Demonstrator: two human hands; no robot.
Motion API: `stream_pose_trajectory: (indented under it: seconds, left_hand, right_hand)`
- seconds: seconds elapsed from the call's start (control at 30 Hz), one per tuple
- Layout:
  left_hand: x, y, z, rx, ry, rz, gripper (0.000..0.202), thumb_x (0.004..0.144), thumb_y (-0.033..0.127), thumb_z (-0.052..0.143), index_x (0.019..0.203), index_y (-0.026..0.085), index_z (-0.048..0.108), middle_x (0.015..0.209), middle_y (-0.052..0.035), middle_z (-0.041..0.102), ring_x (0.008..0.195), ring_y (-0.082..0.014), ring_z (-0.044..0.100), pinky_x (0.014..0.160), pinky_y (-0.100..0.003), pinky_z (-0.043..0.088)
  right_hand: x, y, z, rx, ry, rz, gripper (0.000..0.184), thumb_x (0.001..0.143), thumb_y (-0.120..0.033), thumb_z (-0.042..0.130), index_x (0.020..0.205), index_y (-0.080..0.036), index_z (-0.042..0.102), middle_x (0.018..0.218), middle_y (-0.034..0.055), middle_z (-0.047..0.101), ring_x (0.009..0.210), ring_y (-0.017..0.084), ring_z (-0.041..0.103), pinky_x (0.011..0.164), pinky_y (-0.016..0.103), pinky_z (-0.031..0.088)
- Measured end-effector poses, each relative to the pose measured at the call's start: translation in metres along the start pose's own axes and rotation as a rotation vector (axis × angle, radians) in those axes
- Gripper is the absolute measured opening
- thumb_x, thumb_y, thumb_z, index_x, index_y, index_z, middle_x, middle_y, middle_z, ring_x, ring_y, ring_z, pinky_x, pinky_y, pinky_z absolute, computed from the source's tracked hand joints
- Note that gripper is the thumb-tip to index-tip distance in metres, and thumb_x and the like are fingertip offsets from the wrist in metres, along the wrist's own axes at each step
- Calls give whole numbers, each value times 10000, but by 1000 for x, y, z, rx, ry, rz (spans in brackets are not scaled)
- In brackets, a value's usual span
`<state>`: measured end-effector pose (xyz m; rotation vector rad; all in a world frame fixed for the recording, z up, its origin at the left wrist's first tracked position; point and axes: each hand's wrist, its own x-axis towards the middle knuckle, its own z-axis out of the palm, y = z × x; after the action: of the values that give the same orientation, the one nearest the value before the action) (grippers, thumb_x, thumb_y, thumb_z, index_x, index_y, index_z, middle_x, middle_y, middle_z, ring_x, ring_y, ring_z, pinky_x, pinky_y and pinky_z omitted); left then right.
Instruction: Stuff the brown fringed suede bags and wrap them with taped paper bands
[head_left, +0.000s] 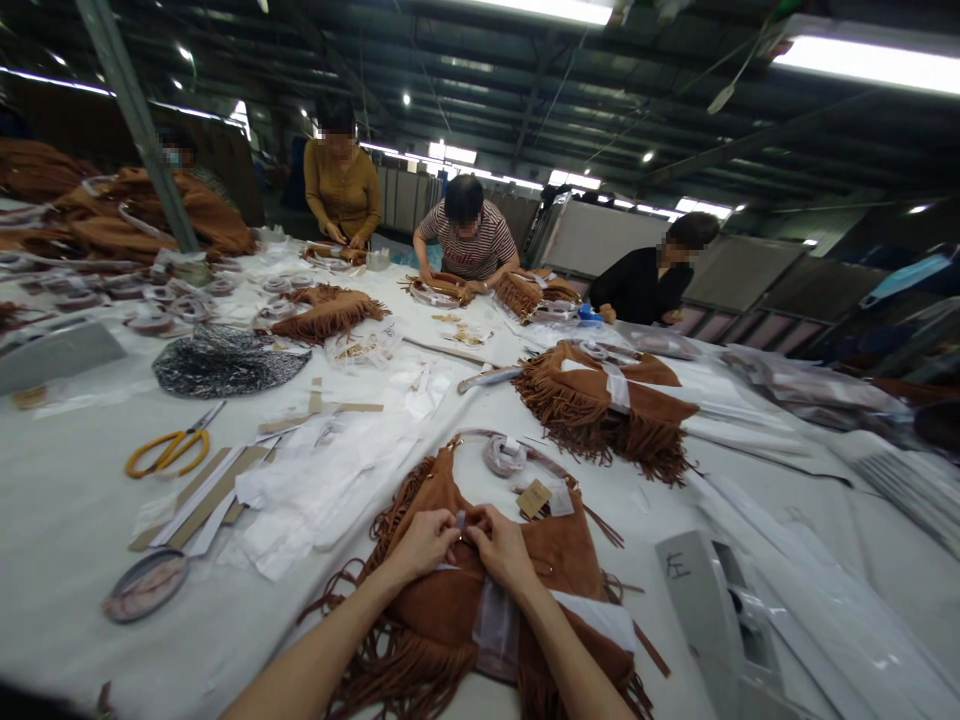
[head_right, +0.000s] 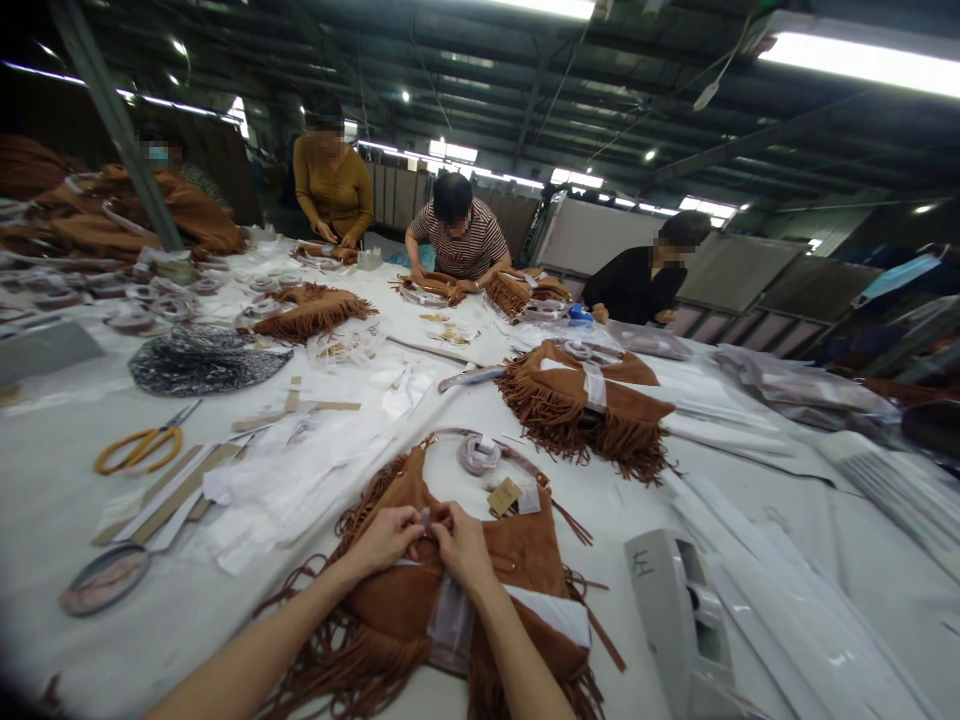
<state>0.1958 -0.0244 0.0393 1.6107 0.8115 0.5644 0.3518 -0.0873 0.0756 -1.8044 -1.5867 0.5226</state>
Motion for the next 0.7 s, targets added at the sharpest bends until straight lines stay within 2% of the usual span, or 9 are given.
stream_pose_trajectory:
  seconds: [0.13, 0.2, 0.33, 0.47, 0.6, 0.7]
  left_hand:
    - [-4, 3, 1, 15, 27, -1, 190, 806, 349, 475, 725, 181, 514, 545, 21, 592, 535, -163, 643, 506, -221, 443]
    - [-6, 4, 1, 21, 24, 9, 199, 817, 359, 467, 746, 181, 522, 556, 14, 606, 544, -165, 645, 519, -225, 450]
    - [-9, 5, -1, 54, 30, 39, 216, 842, 358, 446, 786, 176, 549, 607, -2, 631, 556, -159, 633, 532, -226, 449]
    - [-10, 7, -4, 129, 67, 87, 195, 843, 319, 467, 745, 176, 554, 681, -24, 642, 624, -156, 613, 595, -232, 437]
    - [-11, 7, -5, 189, 76, 135, 182, 851, 263, 462, 720, 175, 554, 707, -31, 636, 668, -156, 592, 645, -238, 421]
    - [-12, 5, -5, 201, 58, 145, 206, 869, 235, 424, 729, 172, 561, 709, -36, 638, 657, -154, 596, 634, -237, 423]
  right_hand:
    - [-6, -5, -9, -46, 214, 109, 333, 823, -252, 426, 1079, -155, 615, 845, 90, 687, 792, 230, 632, 777, 353, 458]
    - [-13, -11, -8, -5, 256, 146, 334, 821, -262, 434, 1094, -180, 609, 846, 74, 696, 798, 232, 648, 774, 351, 471]
    - [-21, -23, 11, 133, 182, 190, 365, 771, -186, 439, 1098, -187, 601, 794, 50, 713, 764, 218, 672, 729, 326, 506]
    - [-16, -25, 29, 186, 133, 211, 396, 729, -152, 427, 1082, -181, 605, 836, 51, 719, 795, 209, 677, 743, 317, 518]
    - [-8, -23, 29, 229, 103, 199, 367, 718, -193, 474, 1049, -169, 629, 821, 52, 721, 776, 214, 679, 702, 310, 529]
    - [-7, -23, 24, 240, 86, 165, 273, 743, -292, 546, 955, -171, 668, 813, 55, 719, 747, 215, 672, 697, 312, 525]
